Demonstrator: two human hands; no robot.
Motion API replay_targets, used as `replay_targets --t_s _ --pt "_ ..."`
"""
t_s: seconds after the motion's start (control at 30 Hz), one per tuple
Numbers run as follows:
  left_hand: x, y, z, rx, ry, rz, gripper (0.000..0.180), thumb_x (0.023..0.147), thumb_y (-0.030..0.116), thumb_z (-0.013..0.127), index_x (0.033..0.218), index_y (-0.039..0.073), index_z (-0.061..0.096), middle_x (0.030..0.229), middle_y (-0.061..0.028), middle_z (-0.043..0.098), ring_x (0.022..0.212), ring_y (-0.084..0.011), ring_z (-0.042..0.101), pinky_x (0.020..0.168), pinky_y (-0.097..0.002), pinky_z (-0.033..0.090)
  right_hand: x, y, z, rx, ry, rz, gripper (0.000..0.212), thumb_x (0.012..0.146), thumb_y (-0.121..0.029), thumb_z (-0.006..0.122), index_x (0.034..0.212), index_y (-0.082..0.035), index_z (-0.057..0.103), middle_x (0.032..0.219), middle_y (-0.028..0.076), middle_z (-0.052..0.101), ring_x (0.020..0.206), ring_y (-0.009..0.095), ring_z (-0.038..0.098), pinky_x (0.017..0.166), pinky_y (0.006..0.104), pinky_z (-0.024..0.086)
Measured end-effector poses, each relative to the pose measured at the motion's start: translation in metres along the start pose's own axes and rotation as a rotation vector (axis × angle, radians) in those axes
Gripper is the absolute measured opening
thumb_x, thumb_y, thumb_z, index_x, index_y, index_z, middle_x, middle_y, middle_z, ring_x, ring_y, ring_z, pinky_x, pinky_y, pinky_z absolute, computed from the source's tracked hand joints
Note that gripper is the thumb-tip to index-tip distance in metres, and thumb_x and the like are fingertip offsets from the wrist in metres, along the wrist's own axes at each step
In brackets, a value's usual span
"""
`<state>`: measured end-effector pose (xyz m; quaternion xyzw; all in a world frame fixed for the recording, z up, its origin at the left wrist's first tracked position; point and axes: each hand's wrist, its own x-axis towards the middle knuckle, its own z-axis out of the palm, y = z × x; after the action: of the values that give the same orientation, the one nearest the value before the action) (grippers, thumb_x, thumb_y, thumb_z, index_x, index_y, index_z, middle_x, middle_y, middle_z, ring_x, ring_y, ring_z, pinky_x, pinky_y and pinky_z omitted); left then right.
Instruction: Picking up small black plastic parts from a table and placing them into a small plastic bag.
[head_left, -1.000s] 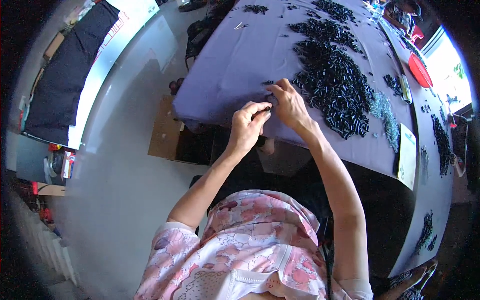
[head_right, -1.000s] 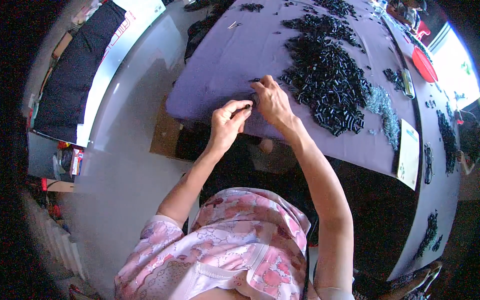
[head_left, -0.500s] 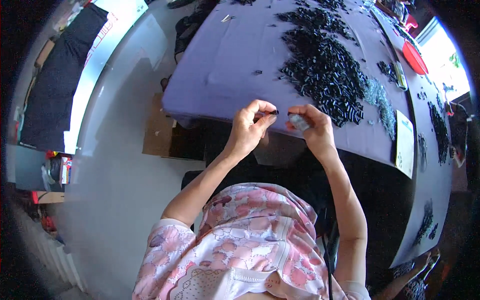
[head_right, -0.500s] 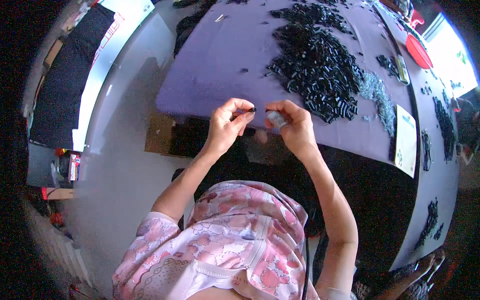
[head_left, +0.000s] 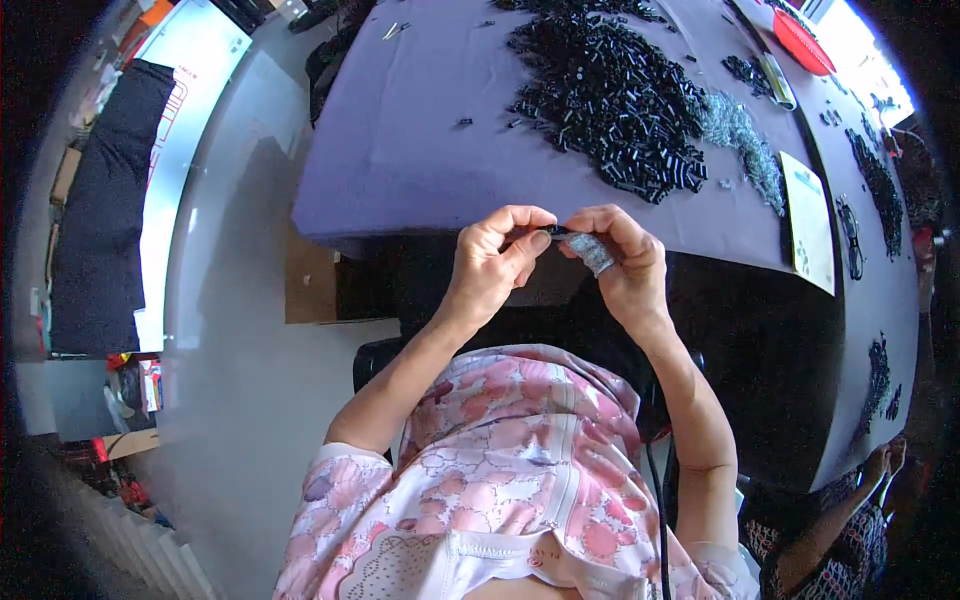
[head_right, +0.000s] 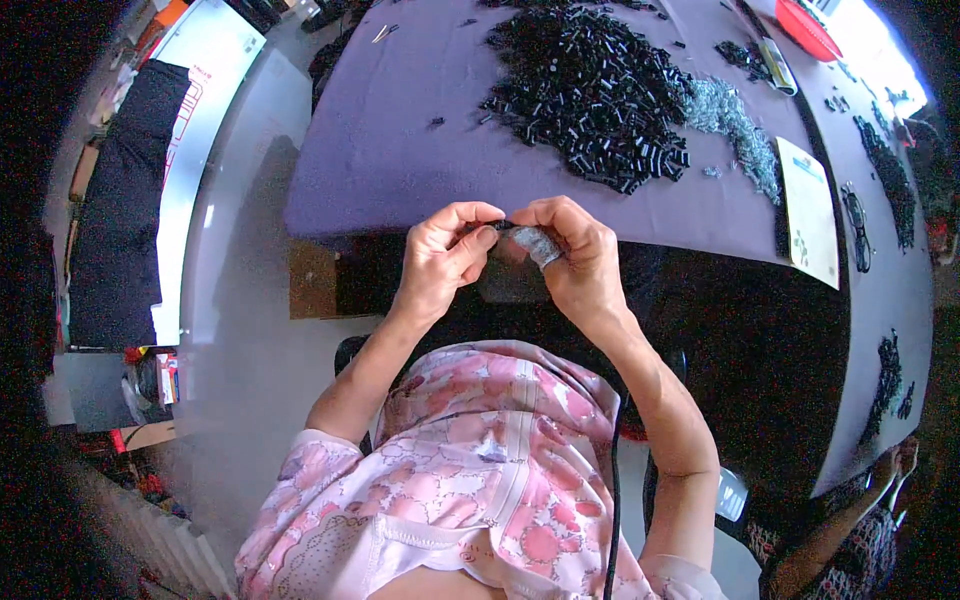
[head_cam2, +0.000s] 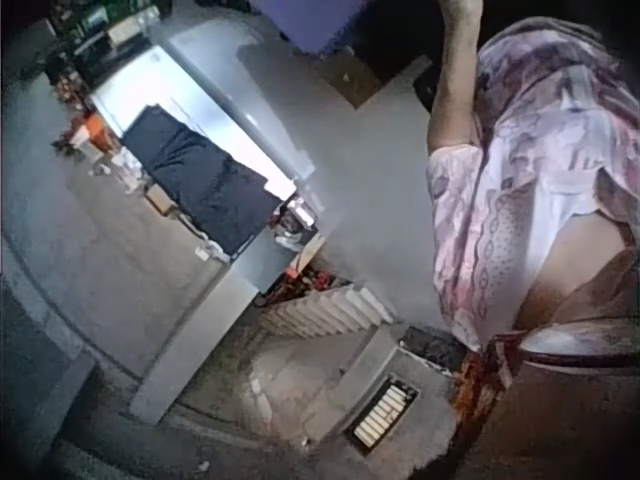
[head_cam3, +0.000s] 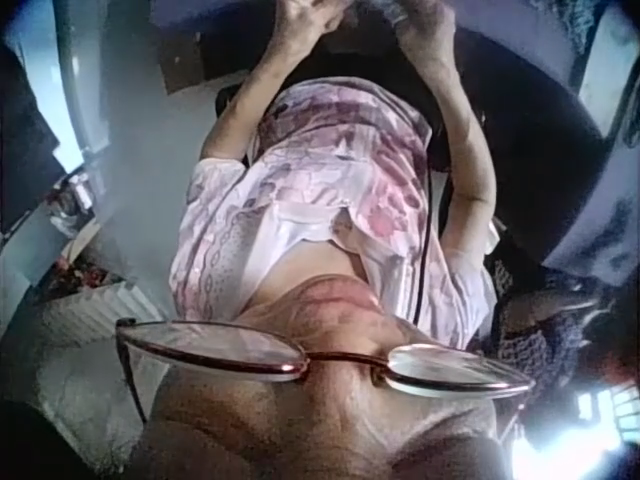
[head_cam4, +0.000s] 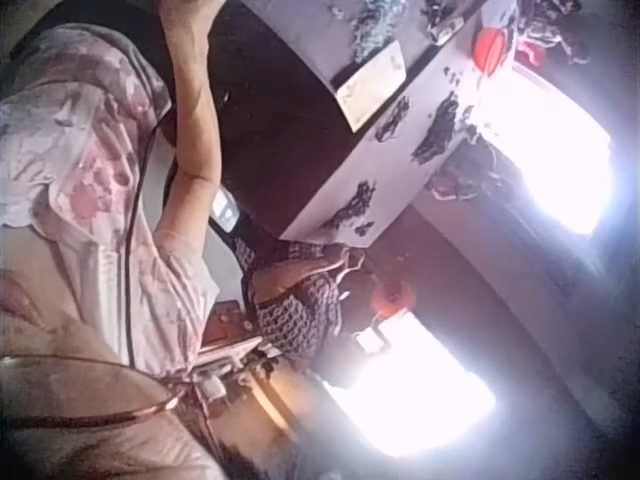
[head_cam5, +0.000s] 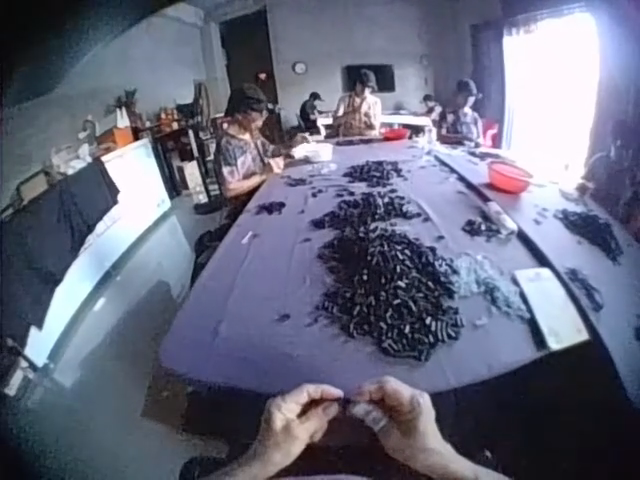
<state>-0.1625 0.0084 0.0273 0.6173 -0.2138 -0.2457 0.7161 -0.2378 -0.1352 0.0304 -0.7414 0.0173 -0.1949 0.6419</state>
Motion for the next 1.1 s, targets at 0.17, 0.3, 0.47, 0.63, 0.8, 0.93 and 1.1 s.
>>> replay_targets --t_s 0.17,0.3,0.47,0.63,0.8,0.93,1.1 --pt "-0.002 0.003 -0.001 0.031 -0.006 0.011 0.011 0.083 0.006 0.055 0.093 0.003 0.06 0.059 0.0048 0.048 0.046 -0.0015 0.039 0.041 -0.0173 0.031 -0.004 -0.002 0.002 0.014 -0.02 0.006 0.027 0.073 0.02 0.044 0.09 0.003 0.055 0.088 0.004 0.057 0.079 0.013 0.059 0.073 0.0234 0.047" --pt "-0.003 0.005 -0.001 -0.042 -0.018 0.018 0.012 0.084 0.006 0.055 0.094 0.005 0.06 0.059 0.0045 0.048 0.046 -0.0015 0.039 0.04 -0.0169 0.031 -0.005 -0.001 0.005 0.037 0.035 0.038 0.026 0.072 0.019 0.046 0.09 0.003 0.056 0.083 0.004 0.059 0.075 0.013 0.06 0.072 0.024 0.048" --pt "-0.004 0.002 0.003 -0.257 -0.052 -0.01 0.014 0.084 0.004 0.053 0.098 0.004 0.059 0.058 0.0038 0.046 0.044 -0.0028 0.037 0.038 -0.0175 0.028 -0.007 0.001 0.006 0.117 0.04 0.027 0.035 0.064 0.023 0.043 0.087 0.002 0.056 0.086 0.004 0.06 0.082 0.01 0.057 0.073 0.0219 0.045" --pt "-0.005 0.003 0.006 -0.377 -0.066 -0.036 0.02 0.086 0.006 0.051 0.105 0.003 0.056 0.058 0.0027 0.043 0.043 -0.0041 0.033 0.037 -0.0182 0.025 -0.007 -0.001 0.005 -0.146 0.097 -0.208 0.029 0.063 0.019 0.049 0.084 0.0 0.056 0.081 0.009 0.06 0.075 0.018 0.06 0.068 0.0245 0.047" --pt "-0.003 0.008 0.01 -0.505 -0.032 -0.032 0.017 0.084 0.005 0.054 0.101 0.002 0.057 0.062 0.0011 0.049 0.044 -0.0047 0.038 0.036 -0.0182 0.027 -0.01 -0.003 0.003 -0.156 0.08 -0.228 0.025 0.066 0.018 0.049 0.085 0.002 0.055 0.085 0.009 0.058 0.076 0.017 0.059 0.068 0.0243 0.047" --pt "-0.001 0.012 0.012 -0.564 -0.099 -0.058 0.016 0.084 0.005 0.054 0.1 0.002 0.057 0.065 0.0006 0.05 0.045 -0.0049 0.039 0.037 -0.0181 0.027 -0.011 -0.004 0.0 -0.126 0.072 -0.187 0.024 0.07 0.019 0.048 0.088 0.004 0.053 0.09 0.009 0.056 0.078 0.013 0.057 0.07 0.0225 0.047" --pt "-0.003 0.017 0.019 -0.567 -0.052 -0.072 0.016 0.084 0.005 0.055 0.099 0.002 0.058 0.078 -0.0037 0.059 0.045 -0.0055 0.042 0.037 -0.0179 0.028 -0.012 -0.01 -0.004 -0.18 0.062 -0.223 0.022 0.072 0.018 0.05 0.089 0.004 0.052 0.09 0.008 0.055 0.078 0.012 0.057 0.069 0.0222 0.047"
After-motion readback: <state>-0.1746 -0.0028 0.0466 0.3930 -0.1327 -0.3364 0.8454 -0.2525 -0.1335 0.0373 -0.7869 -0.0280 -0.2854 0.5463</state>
